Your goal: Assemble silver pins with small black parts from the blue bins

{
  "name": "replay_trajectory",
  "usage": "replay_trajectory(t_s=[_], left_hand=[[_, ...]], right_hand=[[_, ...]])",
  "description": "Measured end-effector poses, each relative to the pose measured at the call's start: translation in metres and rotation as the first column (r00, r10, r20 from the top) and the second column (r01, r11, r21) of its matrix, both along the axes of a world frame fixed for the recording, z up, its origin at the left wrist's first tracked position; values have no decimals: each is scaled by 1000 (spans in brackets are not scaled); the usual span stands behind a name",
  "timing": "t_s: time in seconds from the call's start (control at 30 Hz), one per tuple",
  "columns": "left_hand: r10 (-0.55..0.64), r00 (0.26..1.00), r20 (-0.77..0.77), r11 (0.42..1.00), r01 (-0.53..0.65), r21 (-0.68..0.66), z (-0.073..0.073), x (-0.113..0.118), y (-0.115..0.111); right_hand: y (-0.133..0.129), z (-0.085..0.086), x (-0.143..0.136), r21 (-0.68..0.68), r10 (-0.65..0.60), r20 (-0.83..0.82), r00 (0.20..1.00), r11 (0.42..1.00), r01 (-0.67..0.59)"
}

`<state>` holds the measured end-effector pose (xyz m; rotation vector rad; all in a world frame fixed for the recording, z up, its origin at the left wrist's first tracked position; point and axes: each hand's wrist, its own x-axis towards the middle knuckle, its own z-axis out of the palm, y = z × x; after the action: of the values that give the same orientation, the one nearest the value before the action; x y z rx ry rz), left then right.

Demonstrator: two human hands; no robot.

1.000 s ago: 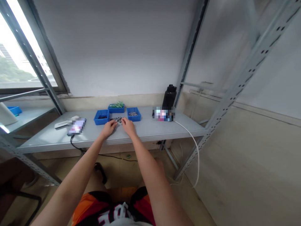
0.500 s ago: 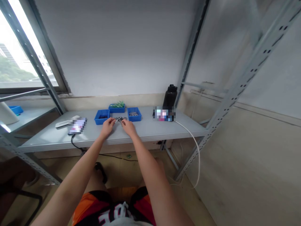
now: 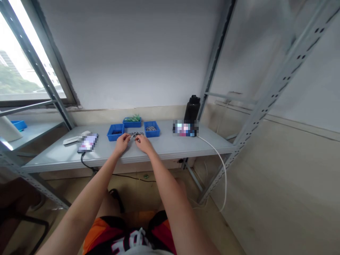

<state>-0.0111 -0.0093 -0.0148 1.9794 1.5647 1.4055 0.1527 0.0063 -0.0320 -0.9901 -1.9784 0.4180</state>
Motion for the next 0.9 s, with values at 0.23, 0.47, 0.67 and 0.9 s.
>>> replay_trajectory(t_s=[0.23,0.47,0.67,0.9], left_hand=[[17,999,49,998,-14,-68,-1,0,2],[45,999,20,994,-43,-99,-1,0,0],[111,994,-15,989,-112,-96,1,1,-3],[178,983,-38,979,-181,-93,3,-1,-5]], right_hand=[[2,0,5,6,-179,-154,972,983,182],[8,0,7,-62,-272,-228,935,962,265],[5,-1,4,-90,-221,54,974,970,226],[-10,8,-6,7,-251,493,833,959,285]])
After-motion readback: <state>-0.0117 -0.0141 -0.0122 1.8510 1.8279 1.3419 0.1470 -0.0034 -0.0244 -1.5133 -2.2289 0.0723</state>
